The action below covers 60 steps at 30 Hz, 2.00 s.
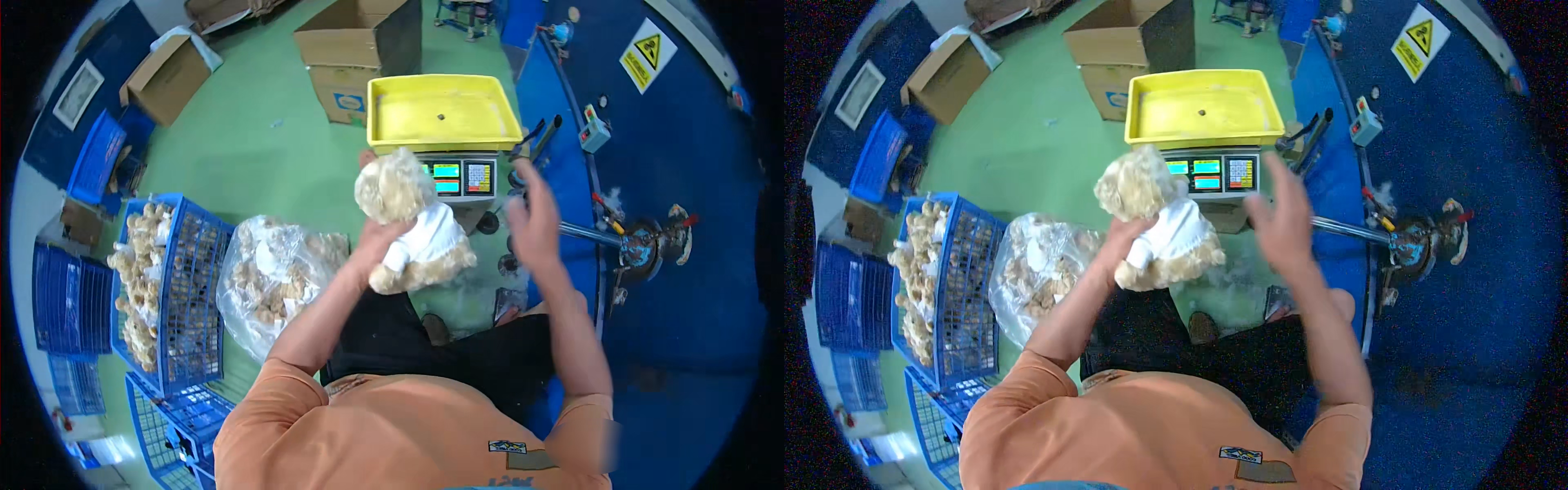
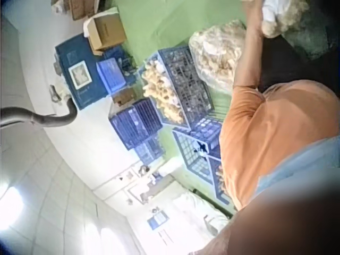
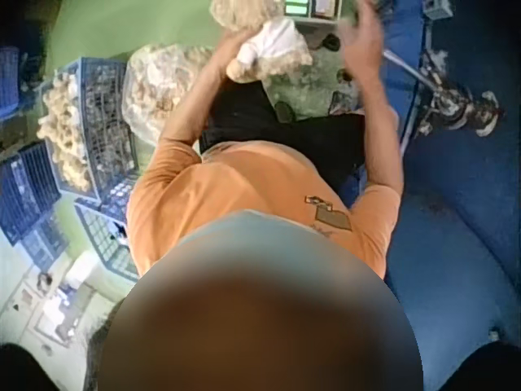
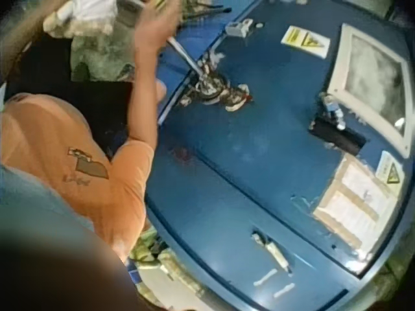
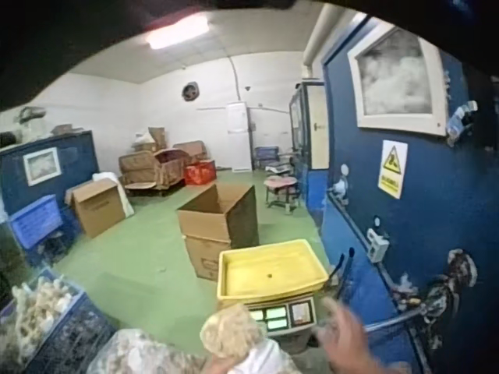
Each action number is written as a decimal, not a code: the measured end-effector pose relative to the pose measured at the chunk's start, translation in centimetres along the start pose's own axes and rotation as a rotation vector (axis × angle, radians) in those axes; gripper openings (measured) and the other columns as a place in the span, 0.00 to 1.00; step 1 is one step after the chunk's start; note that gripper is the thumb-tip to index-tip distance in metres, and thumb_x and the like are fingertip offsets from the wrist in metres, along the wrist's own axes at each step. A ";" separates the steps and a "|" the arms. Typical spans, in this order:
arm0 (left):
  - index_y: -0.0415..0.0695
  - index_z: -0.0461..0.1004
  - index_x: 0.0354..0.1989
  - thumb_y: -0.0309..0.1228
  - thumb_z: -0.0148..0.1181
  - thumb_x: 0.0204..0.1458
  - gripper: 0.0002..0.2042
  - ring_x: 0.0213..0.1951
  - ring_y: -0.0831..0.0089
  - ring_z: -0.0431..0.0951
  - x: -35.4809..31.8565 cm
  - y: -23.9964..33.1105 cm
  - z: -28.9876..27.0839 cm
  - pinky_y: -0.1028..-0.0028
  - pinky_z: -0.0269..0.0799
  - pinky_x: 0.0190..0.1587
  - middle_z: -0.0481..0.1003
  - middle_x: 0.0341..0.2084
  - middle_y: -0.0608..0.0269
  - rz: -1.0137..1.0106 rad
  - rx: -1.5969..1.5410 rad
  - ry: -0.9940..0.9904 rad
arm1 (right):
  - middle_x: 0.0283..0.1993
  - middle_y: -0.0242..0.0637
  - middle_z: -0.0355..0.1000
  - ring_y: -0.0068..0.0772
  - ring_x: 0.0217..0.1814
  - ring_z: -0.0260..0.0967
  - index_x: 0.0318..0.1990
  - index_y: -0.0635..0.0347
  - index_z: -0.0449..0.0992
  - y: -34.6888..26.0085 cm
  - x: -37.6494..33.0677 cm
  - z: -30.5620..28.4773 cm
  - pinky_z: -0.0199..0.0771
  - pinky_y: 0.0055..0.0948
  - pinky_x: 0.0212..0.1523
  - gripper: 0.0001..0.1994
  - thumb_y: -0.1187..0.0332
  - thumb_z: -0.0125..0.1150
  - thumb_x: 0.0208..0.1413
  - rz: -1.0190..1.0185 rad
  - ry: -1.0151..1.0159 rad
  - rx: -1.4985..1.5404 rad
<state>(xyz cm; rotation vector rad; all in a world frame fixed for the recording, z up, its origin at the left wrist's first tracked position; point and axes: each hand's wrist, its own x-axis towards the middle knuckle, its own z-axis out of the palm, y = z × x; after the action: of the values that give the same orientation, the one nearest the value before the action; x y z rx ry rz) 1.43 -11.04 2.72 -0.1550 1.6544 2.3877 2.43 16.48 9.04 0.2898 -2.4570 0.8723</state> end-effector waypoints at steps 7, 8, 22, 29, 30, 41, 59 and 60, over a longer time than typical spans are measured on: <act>0.38 0.60 0.69 0.36 0.61 0.59 0.30 0.63 0.64 0.68 -4.0 -3.1 -1.2 0.70 0.66 0.63 0.64 0.66 0.52 -0.050 -0.065 -0.191 | 0.72 0.63 0.52 0.62 0.70 0.57 0.70 0.72 0.53 -8.2 -7.9 11.7 0.56 0.52 0.69 0.39 0.48 0.53 0.63 -0.395 -0.153 0.149; 0.38 0.62 0.68 0.37 0.61 0.59 0.30 0.63 0.65 0.68 -4.9 -3.5 -0.6 0.71 0.66 0.62 0.64 0.66 0.52 0.059 -0.131 -0.113 | 0.73 0.63 0.51 0.62 0.70 0.57 0.70 0.73 0.52 -7.7 -7.8 11.9 0.55 0.52 0.69 0.38 0.51 0.53 0.64 -0.366 -0.267 0.157; 0.44 0.66 0.63 0.48 0.53 0.63 0.26 0.54 0.60 0.72 -14.6 14.2 -32.4 0.62 0.68 0.60 0.70 0.58 0.52 0.823 -0.753 0.780 | 0.66 0.46 0.67 0.46 0.66 0.64 0.56 0.65 0.72 -7.5 -1.8 6.8 0.63 0.38 0.66 0.16 0.74 0.50 0.61 -0.033 -0.626 0.381; 0.40 0.68 0.62 0.33 0.51 0.63 0.20 0.41 0.67 0.74 -19.1 18.1 -39.2 0.70 0.70 0.48 0.77 0.44 0.57 1.138 0.325 1.471 | 0.62 0.46 0.70 0.46 0.63 0.67 0.50 0.66 0.74 -7.4 -3.1 7.1 0.64 0.38 0.63 0.12 0.74 0.51 0.61 0.002 -0.682 0.327; 0.39 0.72 0.57 0.32 0.52 0.63 0.17 0.41 0.67 0.74 -18.1 15.6 -40.7 0.69 0.71 0.48 0.77 0.44 0.58 1.077 0.515 1.483 | 0.62 0.46 0.71 0.46 0.63 0.67 0.50 0.66 0.74 -7.7 -2.8 7.1 0.64 0.38 0.63 0.12 0.74 0.51 0.61 -0.031 -0.673 0.315; 0.40 0.78 0.40 0.37 0.55 0.56 0.14 0.38 0.51 0.79 -10.1 -22.8 -34.3 0.57 0.76 0.42 0.80 0.35 0.49 -0.022 0.869 1.141 | 0.58 0.43 0.74 0.40 0.60 0.70 0.52 0.67 0.75 5.6 1.7 -1.4 0.67 0.33 0.62 0.17 0.63 0.46 0.72 -0.048 -0.349 -0.142; 0.40 0.79 0.31 0.26 0.60 0.51 0.04 0.28 0.73 0.74 -10.2 -22.2 -34.8 0.76 0.70 0.32 0.77 0.25 0.63 -0.102 0.329 1.000 | 0.43 0.39 0.79 0.36 0.43 0.76 0.49 0.61 0.78 7.0 1.2 -2.5 0.74 0.32 0.45 0.21 0.55 0.41 0.73 0.199 -0.299 -0.336; 0.41 0.78 0.32 0.24 0.60 0.52 0.02 0.28 0.77 0.73 -9.5 -19.2 -33.1 0.79 0.69 0.32 0.76 0.27 0.65 -0.039 0.096 0.944 | 0.43 0.38 0.79 0.35 0.43 0.76 0.49 0.62 0.78 6.6 0.9 -2.5 0.74 0.32 0.46 0.20 0.56 0.42 0.73 0.225 -0.263 -0.303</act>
<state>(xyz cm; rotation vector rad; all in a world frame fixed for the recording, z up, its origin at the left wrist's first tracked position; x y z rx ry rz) 13.95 -36.78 -24.48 -1.4571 2.0393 2.3174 0.28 23.10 7.67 0.0189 -2.8632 0.5624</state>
